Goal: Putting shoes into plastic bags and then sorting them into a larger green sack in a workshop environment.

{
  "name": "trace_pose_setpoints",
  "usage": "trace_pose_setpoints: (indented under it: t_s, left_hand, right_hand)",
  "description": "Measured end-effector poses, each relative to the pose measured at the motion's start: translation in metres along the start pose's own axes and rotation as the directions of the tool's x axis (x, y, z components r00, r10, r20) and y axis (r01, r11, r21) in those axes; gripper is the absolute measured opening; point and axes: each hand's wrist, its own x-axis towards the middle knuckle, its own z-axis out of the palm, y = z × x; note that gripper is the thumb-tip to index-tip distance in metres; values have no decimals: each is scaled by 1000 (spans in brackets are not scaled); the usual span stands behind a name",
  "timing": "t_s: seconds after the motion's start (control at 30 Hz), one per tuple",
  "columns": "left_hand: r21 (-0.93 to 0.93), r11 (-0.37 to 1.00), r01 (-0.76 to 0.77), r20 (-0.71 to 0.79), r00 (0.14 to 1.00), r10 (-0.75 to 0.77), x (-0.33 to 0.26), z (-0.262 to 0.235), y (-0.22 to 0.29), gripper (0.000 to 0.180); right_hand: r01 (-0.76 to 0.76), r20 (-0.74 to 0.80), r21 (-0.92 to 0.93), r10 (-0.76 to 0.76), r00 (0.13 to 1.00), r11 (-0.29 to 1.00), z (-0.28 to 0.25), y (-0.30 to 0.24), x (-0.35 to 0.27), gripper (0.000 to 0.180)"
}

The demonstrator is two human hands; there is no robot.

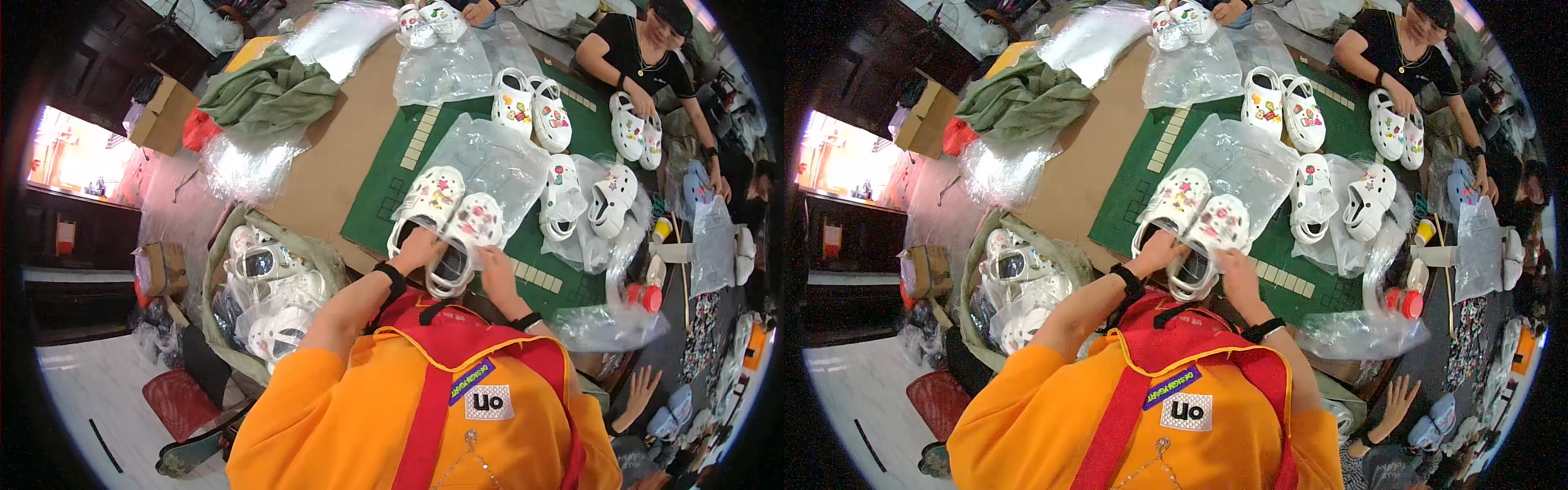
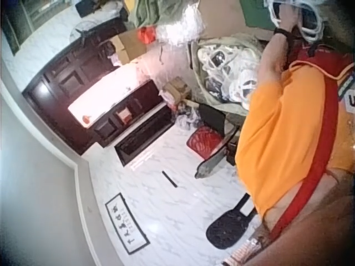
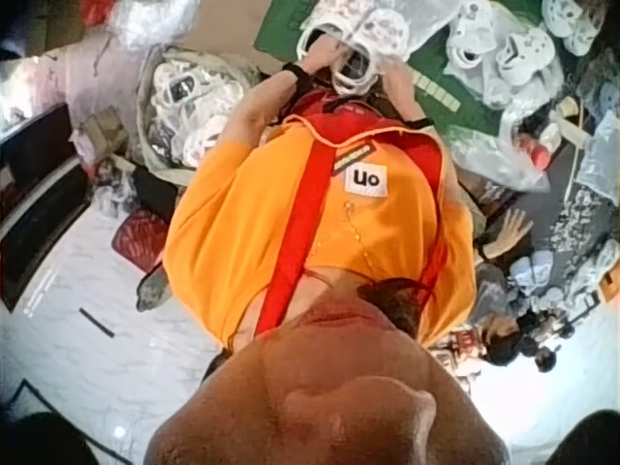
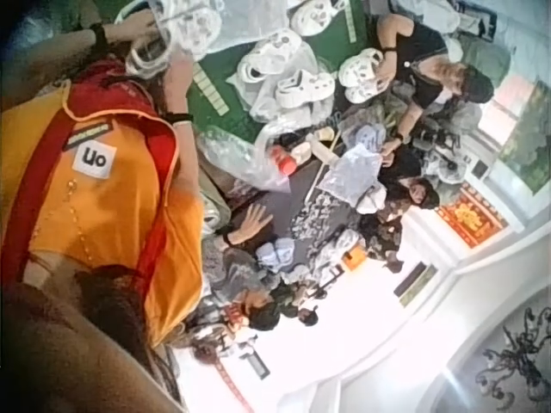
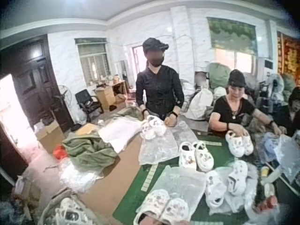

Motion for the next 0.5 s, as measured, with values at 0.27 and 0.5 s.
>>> trace_pose_setpoints:
  t_s: [0.27,0.5]
  left_hand:
    - [67,995,72,-383,923,-41,-21,-46,-23,39]
    - [-630,728,269,-58,919,-390,23,-18,-73,42]
  right_hand:
    - [-593,76,69,589,805,802,28,47,-51,21]
    - [-778,320,392,721,615,491,59,65,-45,24]
